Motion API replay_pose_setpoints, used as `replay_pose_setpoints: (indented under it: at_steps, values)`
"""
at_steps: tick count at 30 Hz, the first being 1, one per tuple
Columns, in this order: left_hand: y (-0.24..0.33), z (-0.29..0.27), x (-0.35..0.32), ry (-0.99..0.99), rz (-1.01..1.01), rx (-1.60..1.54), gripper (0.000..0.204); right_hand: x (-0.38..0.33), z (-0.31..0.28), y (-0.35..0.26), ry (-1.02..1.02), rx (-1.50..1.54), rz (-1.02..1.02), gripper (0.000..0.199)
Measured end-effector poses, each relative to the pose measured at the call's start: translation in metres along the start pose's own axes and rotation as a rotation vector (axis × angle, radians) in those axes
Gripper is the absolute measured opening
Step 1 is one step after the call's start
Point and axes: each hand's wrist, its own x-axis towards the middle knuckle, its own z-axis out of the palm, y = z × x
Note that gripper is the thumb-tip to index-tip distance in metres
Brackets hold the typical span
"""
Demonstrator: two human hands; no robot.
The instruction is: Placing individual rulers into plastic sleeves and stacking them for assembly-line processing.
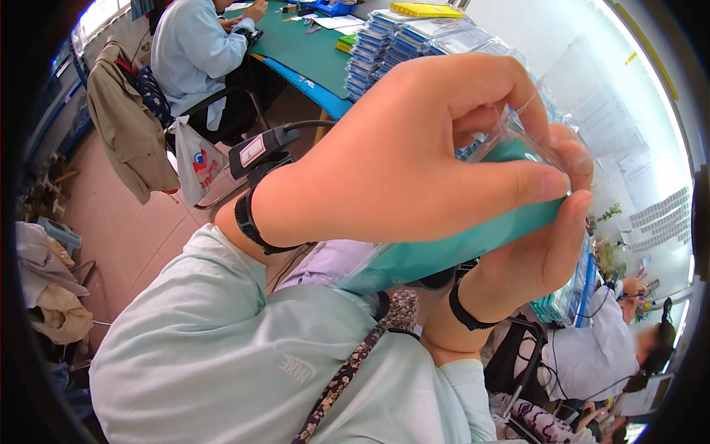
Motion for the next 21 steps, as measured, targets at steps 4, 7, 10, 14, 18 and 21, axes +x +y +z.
replay_pose_setpoints:
  at_steps: [4, 7, 10, 14, 18, 21]
  values:
    - [-0.003, -0.004, 0.0, -0.018, 0.025, -0.147, 0.017, 0.0, -0.002, 0.006, -0.041, 0.022, -0.051, 0.036]
    - [0.002, -0.008, -0.003, -0.103, -0.132, -0.254, 0.018, -0.004, -0.001, 0.007, -0.031, 0.144, -0.078, 0.028]
    - [0.003, -0.007, -0.008, -0.085, -0.166, -0.347, 0.015, -0.006, -0.002, 0.006, -0.042, 0.139, -0.078, 0.02]
    - [0.006, -0.012, -0.013, -0.101, -0.076, -0.386, 0.011, -0.01, 0.001, 0.01, -0.126, 0.302, -0.11, 0.013]
    - [-0.005, -0.013, -0.016, -0.133, 0.154, -0.524, 0.011, -0.007, -0.001, 0.016, -0.27, 0.391, -0.169, 0.01]
    - [-0.007, -0.017, -0.019, -0.132, 0.301, -0.363, 0.011, -0.008, 0.001, 0.014, -0.287, 0.343, -0.18, 0.007]
